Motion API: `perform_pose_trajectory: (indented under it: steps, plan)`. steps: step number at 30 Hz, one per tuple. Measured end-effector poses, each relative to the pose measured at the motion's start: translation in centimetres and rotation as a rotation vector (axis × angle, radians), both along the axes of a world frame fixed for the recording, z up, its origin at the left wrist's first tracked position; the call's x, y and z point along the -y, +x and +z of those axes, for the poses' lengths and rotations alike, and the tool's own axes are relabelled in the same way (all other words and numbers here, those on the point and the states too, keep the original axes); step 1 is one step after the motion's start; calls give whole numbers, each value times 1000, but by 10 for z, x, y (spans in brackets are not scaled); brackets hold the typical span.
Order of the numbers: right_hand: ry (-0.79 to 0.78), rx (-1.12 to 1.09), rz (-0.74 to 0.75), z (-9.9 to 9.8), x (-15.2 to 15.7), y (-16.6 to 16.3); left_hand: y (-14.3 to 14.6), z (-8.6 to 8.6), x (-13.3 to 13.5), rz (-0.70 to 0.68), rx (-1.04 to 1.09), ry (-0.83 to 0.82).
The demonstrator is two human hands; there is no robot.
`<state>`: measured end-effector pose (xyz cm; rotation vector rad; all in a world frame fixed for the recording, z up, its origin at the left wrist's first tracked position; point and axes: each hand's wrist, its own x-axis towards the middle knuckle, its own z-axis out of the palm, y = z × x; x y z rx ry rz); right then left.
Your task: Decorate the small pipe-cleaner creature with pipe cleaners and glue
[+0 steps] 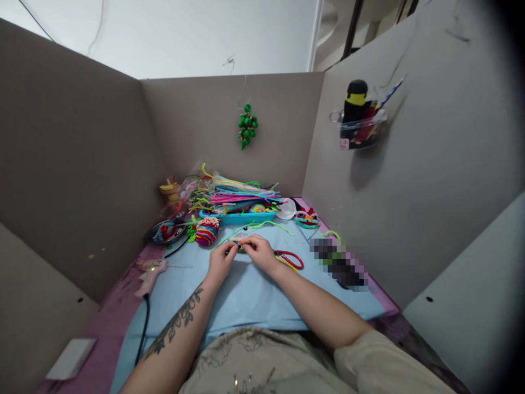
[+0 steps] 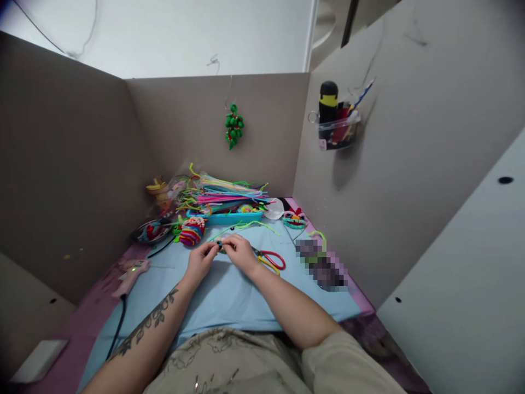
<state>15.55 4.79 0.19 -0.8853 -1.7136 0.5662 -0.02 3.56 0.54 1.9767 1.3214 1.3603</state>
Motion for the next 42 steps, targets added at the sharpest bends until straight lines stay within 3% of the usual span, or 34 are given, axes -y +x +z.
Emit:
perform_pose_trajectory:
  steps: [14,30,42]
  plan:
    - [-7,-80,77,-2,1,-3,0,1,2,38,84,-11]
    - [-263,-263,127,-14,-9,-7,1,1,2,5,49,26]
    - [-163,-187,64,-4,-1,-6,1,1,3,18,59,39]
